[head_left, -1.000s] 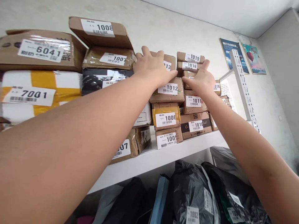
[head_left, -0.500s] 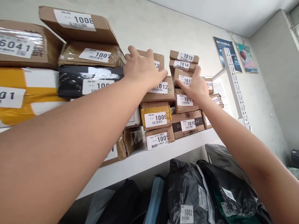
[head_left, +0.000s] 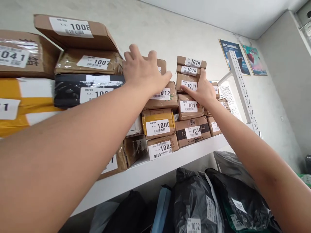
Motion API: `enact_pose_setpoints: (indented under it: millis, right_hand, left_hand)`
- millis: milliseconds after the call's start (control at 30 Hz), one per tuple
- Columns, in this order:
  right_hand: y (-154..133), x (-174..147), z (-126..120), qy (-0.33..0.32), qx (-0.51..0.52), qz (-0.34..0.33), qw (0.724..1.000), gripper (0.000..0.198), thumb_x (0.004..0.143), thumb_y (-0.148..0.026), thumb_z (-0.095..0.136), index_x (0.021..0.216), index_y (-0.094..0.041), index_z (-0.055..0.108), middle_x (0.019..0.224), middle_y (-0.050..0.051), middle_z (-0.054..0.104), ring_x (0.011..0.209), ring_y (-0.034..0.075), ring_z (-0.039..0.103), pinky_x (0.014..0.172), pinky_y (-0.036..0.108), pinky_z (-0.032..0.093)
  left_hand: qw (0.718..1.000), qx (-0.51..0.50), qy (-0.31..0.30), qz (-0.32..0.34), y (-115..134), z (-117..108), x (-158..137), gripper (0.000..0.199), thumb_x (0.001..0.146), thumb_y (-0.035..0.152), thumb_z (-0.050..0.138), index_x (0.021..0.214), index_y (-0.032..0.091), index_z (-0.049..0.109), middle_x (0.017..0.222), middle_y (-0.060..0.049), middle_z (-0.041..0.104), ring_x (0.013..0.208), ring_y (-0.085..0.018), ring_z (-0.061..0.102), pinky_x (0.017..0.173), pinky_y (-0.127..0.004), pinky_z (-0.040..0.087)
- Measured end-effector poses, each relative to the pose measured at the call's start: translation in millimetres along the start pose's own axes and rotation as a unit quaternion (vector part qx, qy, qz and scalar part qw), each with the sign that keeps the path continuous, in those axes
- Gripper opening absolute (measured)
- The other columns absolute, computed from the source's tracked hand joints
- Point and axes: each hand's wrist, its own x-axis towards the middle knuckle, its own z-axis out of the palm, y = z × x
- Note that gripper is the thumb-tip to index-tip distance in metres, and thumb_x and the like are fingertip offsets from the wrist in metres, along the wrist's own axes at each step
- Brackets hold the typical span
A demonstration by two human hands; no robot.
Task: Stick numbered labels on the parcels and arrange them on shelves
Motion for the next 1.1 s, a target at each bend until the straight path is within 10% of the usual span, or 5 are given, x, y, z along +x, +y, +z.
enact_pose_setpoints:
  millis: [200,300,467,767,1100]
  right_hand:
    - [1,0,-6,-0.001,0.02,-0.019,1.0,0.104,0.081,-0.064,0.062,0.155,-0.015,0.008,0.127,0.023,0.062,0.115,0.045,0.06,0.092,0.063,0.05]
    - [-1,-2,-11,-0.013,0.023,-0.018,0.999,0.1,0.08,-0.06,0.065,0.153,-0.014,0.014,0.127,0.023,0.062,0.114,0.043,0.06,0.092,0.061,0.051]
    - [12,3,-15,-0.028,0.04,-0.066,0.997,0.089,0.081,-0.051,0.067,0.152,-0.025,0.02,0.121,0.014,0.065,0.11,0.039,0.062,0.091,0.06,0.051]
    - [24,5,-22,-0.038,0.112,-0.104,0.988,0.069,0.086,-0.037,0.061,0.146,-0.024,0.03,0.117,0.01,0.065,0.097,0.028,0.065,0.092,0.048,0.052]
    - [2,18,1,-0.045,0.066,-0.043,0.996,0.067,0.082,-0.049,0.066,0.136,-0.019,0.04,0.105,0.014,0.064,0.103,0.038,0.061,0.087,0.057,0.052]
  left_hand:
    - [0.979,0.022,0.005,0.202,33,-3,42,0.09,0.076,0.044,0.061,0.156,0.032,0.021,0.167,0.004,0.014,0.153,-0.032,0.006,0.128,-0.048,0.002]
    - [0.959,0.081,-0.038,0.268,50,-1,66,0.095,0.078,0.044,0.064,0.159,0.021,0.019,0.166,-0.008,0.021,0.153,-0.035,0.014,0.126,-0.053,0.011]
    - [0.945,0.148,-0.094,0.276,59,5,82,0.086,0.079,0.04,0.069,0.154,0.026,0.03,0.135,-0.011,0.061,0.122,-0.037,0.057,0.097,-0.05,0.05]
    - [0.934,0.249,-0.067,0.249,49,-2,83,0.073,0.077,0.053,0.066,0.145,0.036,0.047,0.119,-0.007,0.065,0.102,-0.035,0.062,0.079,-0.053,0.055]
    - [0.947,0.228,-0.076,0.213,36,1,78,0.076,0.082,0.056,0.061,0.147,0.02,0.044,0.127,-0.013,0.063,0.116,-0.038,0.059,0.092,-0.05,0.052]
